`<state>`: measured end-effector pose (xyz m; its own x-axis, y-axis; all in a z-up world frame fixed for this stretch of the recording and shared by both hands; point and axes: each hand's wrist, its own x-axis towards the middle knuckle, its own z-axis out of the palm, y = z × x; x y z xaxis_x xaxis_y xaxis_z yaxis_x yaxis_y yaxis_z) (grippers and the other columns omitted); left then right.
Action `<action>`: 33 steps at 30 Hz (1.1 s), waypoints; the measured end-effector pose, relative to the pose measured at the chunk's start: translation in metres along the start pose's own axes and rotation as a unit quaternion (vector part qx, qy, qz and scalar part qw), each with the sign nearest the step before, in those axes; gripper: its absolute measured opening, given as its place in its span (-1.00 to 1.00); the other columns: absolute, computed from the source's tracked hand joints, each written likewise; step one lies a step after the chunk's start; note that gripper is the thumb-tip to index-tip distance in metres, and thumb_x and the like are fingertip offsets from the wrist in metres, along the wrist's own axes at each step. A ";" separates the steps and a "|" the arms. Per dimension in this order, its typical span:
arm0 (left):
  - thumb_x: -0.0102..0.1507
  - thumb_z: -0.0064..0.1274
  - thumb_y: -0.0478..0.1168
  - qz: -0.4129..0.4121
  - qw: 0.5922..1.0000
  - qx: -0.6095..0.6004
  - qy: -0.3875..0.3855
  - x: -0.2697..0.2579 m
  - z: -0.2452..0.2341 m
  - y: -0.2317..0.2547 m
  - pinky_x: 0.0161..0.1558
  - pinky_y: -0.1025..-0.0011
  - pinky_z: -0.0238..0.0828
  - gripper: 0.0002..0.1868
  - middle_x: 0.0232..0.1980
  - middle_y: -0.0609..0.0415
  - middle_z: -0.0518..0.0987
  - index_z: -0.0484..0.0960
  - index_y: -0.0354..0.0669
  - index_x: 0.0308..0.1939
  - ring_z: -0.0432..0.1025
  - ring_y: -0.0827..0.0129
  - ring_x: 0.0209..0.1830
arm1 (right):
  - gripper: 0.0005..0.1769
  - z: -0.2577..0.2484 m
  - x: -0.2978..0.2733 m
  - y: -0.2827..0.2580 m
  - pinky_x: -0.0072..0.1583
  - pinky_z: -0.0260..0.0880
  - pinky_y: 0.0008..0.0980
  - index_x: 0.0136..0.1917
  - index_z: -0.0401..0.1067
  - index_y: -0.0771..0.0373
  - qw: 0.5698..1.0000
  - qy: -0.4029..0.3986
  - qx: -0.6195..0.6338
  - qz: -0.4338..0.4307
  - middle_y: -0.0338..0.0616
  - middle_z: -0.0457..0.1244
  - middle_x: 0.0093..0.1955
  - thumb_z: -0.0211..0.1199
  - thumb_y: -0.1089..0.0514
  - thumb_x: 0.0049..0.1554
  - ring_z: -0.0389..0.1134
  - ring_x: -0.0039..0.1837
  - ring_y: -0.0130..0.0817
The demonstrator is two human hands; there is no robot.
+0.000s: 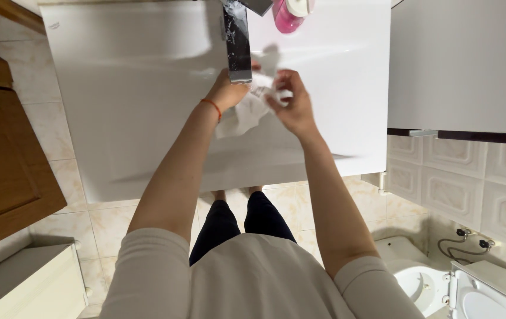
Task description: Wipe down a bathroom sink and organize various toiletry products on a shelf.
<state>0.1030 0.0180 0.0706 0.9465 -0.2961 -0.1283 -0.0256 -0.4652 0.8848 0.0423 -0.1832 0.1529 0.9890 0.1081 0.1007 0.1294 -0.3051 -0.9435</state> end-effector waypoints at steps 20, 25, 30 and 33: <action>0.26 0.15 -0.43 -0.037 0.942 0.146 0.299 -0.101 -0.065 0.001 -0.05 0.22 0.45 -0.79 -0.09 0.05 0.63 0.58 -0.12 -0.06 0.51 0.15 -0.09 | -0.66 0.082 0.048 0.089 -0.02 0.43 -0.07 0.08 0.47 0.23 0.949 -0.026 -0.285 -0.135 0.28 0.36 -0.06 0.36 -0.04 0.20 0.40 -0.06 0.18; 0.44 0.06 -0.18 -0.021 0.993 -0.013 0.113 -0.072 -0.039 0.031 0.07 0.36 0.48 -0.77 0.03 -0.01 0.70 0.63 -0.10 0.16 0.54 0.22 -0.06 | -0.48 0.004 0.034 0.053 0.28 0.45 -0.20 0.37 0.34 0.05 0.960 -0.131 -0.187 0.160 0.08 0.37 0.27 -0.03 0.37 0.19 0.42 0.24 -0.05; 0.43 0.05 -0.01 0.003 0.995 -0.077 0.068 -0.006 0.016 0.019 0.07 0.31 0.39 -0.62 0.12 -0.05 0.62 0.59 -0.17 0.21 0.48 0.21 0.08 | -0.39 -0.002 0.025 0.027 0.29 0.28 -0.20 0.34 0.26 0.21 0.985 -0.132 -0.109 0.027 0.09 0.25 0.20 0.32 0.37 0.04 0.24 0.26 -0.06; 0.38 0.11 0.06 -0.108 0.983 -0.108 0.102 -0.003 0.001 0.064 0.07 0.28 0.43 -0.56 0.06 -0.12 0.64 0.63 -0.19 0.15 0.50 0.18 0.04 | -0.55 0.007 0.026 0.047 0.22 0.25 -0.23 0.31 0.31 0.30 0.986 -0.134 -0.035 0.096 0.08 0.19 0.04 0.36 0.22 0.21 0.17 0.12 -0.15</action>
<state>0.0981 -0.0117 0.1269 0.9675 -0.0267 -0.2516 0.2317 -0.3054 0.9236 0.0741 -0.1878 0.1089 0.9425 0.2855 -0.1736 -0.0443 -0.4081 -0.9119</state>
